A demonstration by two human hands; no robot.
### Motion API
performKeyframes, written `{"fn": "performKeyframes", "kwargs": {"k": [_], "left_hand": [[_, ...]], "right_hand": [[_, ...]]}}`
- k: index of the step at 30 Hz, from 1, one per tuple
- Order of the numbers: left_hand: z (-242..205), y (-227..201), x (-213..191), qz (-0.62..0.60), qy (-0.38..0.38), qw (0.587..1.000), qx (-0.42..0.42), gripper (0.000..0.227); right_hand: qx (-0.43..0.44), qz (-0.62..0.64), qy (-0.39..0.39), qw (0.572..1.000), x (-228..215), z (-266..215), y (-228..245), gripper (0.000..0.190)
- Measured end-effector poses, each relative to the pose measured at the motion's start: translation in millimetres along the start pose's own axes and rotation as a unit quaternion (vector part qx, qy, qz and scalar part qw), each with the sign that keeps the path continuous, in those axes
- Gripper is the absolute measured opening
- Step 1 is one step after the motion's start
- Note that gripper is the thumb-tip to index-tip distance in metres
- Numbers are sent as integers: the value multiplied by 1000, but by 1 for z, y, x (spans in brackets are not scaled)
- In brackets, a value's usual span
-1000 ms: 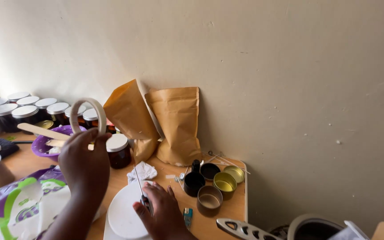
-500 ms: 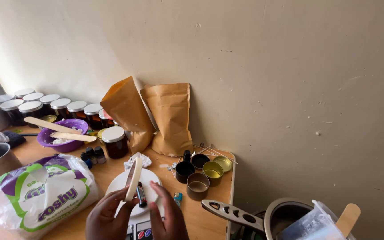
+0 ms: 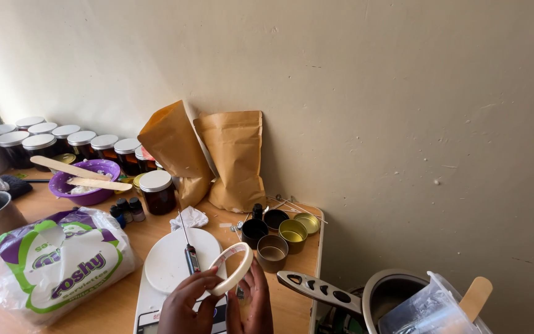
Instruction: Preparing candle wicks by applying adhesive tape and placing them into metal tins
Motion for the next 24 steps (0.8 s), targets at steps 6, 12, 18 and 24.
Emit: {"fn": "performKeyframes", "kwargs": {"k": [6,12,18,24], "left_hand": [[19,0,-8,-33,83,995,-34,24],[25,35,-13,-162,90,975,125,45],[32,30,-18,-227,-29,968,99,28],[36,26,-35,-45,-36,986,158,39]], "right_hand": [[-54,-94,-9,994,-4,0,7,66],[-80,-180,10,980,-16,5,1,60],[-4,-190,76,979,-44,4,-39,41],[-47,-179,80,979,-19,19,-13,31]]}}
Point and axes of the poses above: each hand's wrist, its own z-axis towards the middle knuckle, its own x-axis out of the palm, y = z × x, the point moved 3 cm from there along z, towards the middle knuckle, and after that the axes turned 8 degrees about z, right-handed, at the moved point
